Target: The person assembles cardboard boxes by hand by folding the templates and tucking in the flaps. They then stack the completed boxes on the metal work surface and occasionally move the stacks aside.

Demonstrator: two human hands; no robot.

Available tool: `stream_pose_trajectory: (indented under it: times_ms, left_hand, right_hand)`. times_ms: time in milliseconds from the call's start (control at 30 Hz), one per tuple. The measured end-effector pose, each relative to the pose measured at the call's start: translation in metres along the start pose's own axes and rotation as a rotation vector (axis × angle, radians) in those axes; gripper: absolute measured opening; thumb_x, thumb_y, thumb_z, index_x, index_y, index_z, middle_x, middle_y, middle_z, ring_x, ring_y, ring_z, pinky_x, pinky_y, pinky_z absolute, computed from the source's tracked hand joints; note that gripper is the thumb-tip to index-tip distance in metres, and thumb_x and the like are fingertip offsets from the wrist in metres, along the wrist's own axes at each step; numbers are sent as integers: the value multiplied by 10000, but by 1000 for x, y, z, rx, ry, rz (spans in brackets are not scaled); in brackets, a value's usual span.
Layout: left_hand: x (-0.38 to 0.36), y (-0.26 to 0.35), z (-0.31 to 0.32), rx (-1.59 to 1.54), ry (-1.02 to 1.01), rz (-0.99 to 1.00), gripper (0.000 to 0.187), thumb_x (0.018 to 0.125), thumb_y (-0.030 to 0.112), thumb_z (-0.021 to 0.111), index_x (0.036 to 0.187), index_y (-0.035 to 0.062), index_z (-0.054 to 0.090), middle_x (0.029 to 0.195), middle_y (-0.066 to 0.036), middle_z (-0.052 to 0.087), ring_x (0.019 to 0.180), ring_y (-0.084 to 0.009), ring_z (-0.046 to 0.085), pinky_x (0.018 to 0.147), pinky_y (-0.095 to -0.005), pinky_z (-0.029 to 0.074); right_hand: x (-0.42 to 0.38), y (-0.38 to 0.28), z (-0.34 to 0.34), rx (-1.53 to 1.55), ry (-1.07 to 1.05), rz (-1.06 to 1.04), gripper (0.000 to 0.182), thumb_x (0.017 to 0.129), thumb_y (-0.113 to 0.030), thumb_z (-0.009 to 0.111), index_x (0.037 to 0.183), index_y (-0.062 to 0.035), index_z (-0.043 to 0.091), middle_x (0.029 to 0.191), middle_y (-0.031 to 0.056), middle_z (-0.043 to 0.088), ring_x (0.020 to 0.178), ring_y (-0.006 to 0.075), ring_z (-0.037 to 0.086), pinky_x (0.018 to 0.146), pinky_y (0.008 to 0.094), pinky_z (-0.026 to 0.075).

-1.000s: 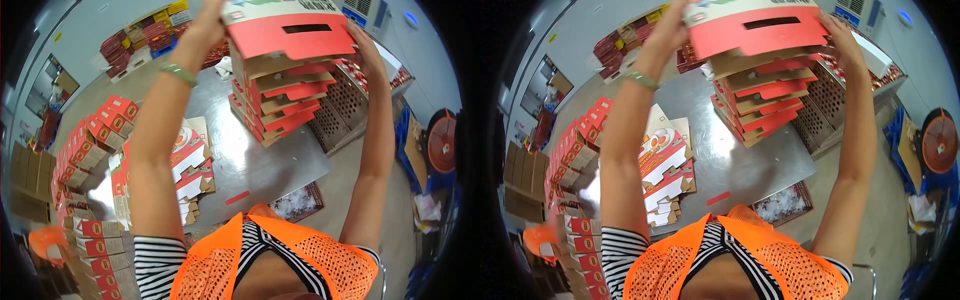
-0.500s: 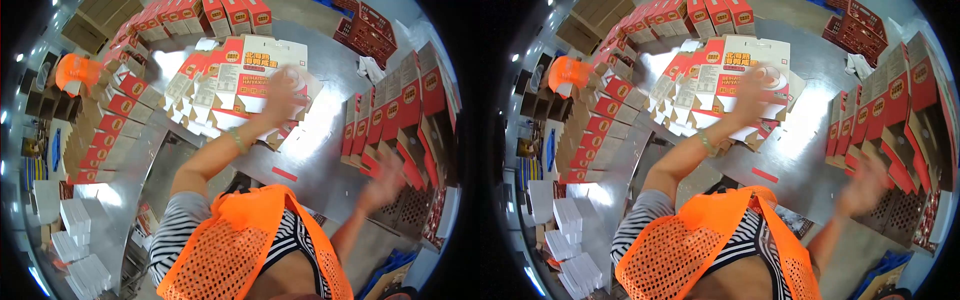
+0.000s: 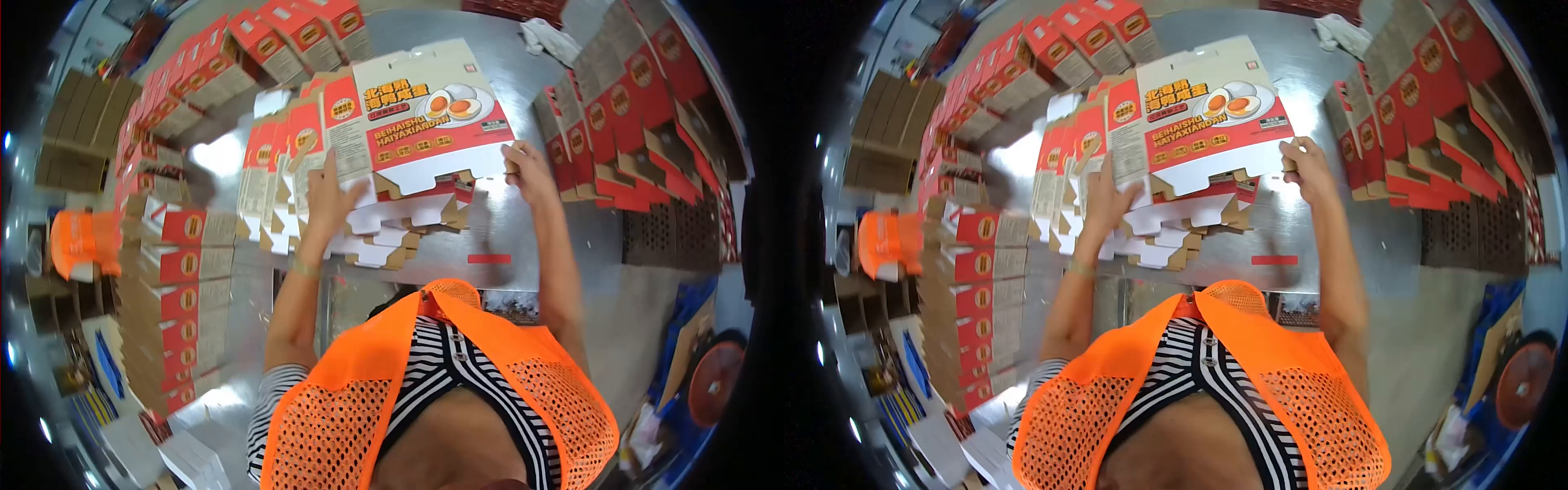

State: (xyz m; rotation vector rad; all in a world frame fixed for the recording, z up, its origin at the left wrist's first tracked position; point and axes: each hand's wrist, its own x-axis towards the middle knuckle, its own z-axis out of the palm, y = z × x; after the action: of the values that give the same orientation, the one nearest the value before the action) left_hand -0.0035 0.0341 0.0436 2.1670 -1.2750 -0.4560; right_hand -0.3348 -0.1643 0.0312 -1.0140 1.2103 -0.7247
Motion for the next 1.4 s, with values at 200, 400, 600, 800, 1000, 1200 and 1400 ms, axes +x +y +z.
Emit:
stream_pose_trajectory:
  times_ms: [200, 400, 600, 800, 1000, 1200, 1400]
  left_hand:
    - [-57, 101, -75, 330, -48, 1050, 701, 703, 113, 825, 1357, 54, 579, 1299, -164, 605, 1170, -332, 605, 958, -427, 504]
    - [-68, 169, -115, 11, -8, 1076, 226, 757, -2, 802, 962, 45, 721, 835, -92, 719, 722, -239, 692, 627, -330, 530]
    - [-80, 221, -79, -72, -138, 1054, 225, 787, 21, 796, 998, 47, 724, 834, -89, 725, 720, -222, 710, 626, -288, 539]
    - [-89, 253, -68, -145, -278, 914, 201, 835, 10, 748, 1032, 14, 709, 860, -108, 733, 761, -189, 724, 667, -262, 541]
    - [-96, 253, -57, -123, -196, 903, 216, 838, -14, 723, 1053, -2, 715, 885, -104, 744, 786, -200, 723, 708, -269, 535]
    - [-103, 257, -69, -102, -333, 787, 273, 871, 89, 729, 1136, 27, 706, 949, -124, 744, 817, -234, 736, 754, -328, 584]
    - [-51, 310, -38, -286, -784, 1177, 484, 864, 450, 690, 1143, 55, 705, 1114, -126, 704, 1061, -308, 671, 844, -387, 550]
  right_hand:
    - [-158, -95, -75, 187, -43, -52, 693, 934, -174, 615, 1534, -11, 308, 704, 94, 636, 380, 92, 445, 309, 239, 317]
    - [-259, -126, -91, -1100, 748, -537, 450, 951, -286, 658, 1343, -73, 602, 780, 105, 680, 566, 226, 620, 515, 330, 485]
    - [-270, -95, -73, -1151, 376, -1351, 382, 764, -62, 762, 1141, -68, 699, 1009, 98, 687, 893, 287, 658, 807, 410, 533]
    - [-243, -56, -95, -1157, 626, -1503, 479, 754, -102, 779, 1212, -20, 666, 1069, 121, 666, 938, 294, 669, 834, 415, 547]
    - [-231, -40, -102, -997, 461, -1429, 514, 781, -120, 743, 1274, -18, 641, 1194, 125, 640, 1025, 283, 647, 879, 439, 525]
    - [-220, -61, -103, -1143, 475, -1475, 471, 754, -181, 768, 1195, -55, 663, 1173, 88, 622, 1109, 273, 587, 939, 416, 459]
    - [-233, -76, -95, -1016, 385, -1382, 244, 752, -206, 737, 952, -102, 645, 989, 58, 586, 918, 221, 556, 888, 415, 402]
